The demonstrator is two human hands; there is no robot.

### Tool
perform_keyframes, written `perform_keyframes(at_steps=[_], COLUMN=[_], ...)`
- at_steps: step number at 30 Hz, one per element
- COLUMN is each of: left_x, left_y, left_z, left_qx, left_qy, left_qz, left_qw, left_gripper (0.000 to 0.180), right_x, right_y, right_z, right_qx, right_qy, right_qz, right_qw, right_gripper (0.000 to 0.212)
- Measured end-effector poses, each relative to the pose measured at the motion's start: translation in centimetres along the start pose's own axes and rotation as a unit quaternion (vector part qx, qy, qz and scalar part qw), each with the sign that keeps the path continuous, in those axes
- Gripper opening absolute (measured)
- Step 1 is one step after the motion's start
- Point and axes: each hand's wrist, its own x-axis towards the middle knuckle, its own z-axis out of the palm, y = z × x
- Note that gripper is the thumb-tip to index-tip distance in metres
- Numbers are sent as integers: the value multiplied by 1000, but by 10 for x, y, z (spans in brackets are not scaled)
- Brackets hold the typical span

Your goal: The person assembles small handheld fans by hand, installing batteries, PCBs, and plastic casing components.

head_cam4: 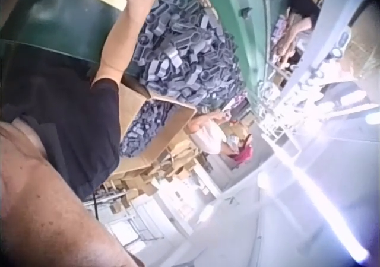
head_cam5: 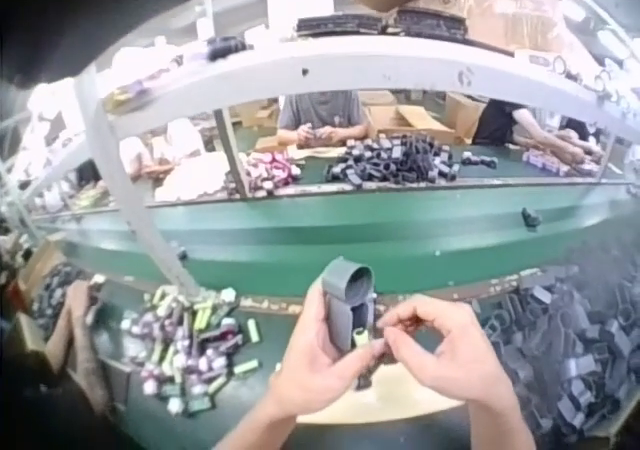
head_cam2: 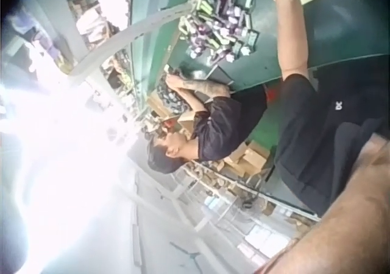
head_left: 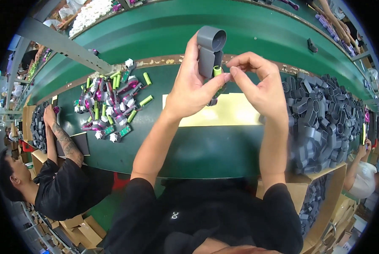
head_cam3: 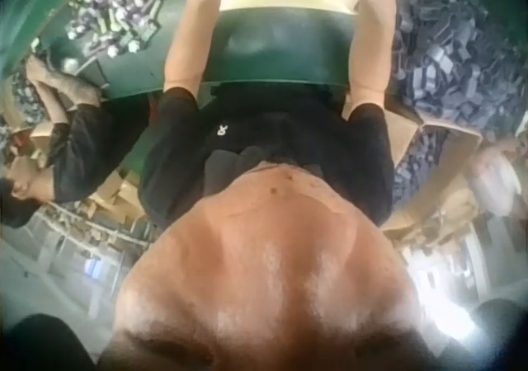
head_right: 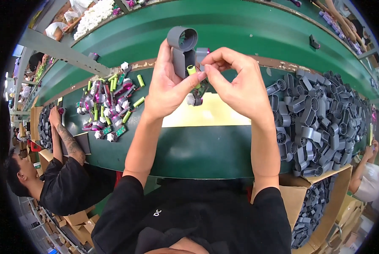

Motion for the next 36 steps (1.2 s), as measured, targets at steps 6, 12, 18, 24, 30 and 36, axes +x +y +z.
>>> perform_keyframes(at_steps=[6,12,18,24,30,36], left_x=[-8,-7,-5,-5,-3,-4], left_y=[-1,6,5,3,-1,-8], left_z=[-7,-8,-7,0,-10,1], left_qx=[-1,-28,-54,-55,-58,-88], left_qy=[-43,-35,-28,0,-30,-75], left_qz=[-26,-60,-88,-101,-91,-85], left_qw=[999,997,994,993,994,990], left_gripper=[92,85,77,76,84,88], right_x=[-5,-4,-2,-2,0,3], right_y=[-2,-5,0,5,-5,-3], right_z=[-10,-16,-3,0,-13,-12], right_qx=[31,52,141,127,156,207], right_qy=[-51,-137,-112,-83,-88,-87], right_qz=[29,73,161,142,174,188], right_qw=[998,987,970,978,968,956], right_gripper=[13,14,7,8,8,11])
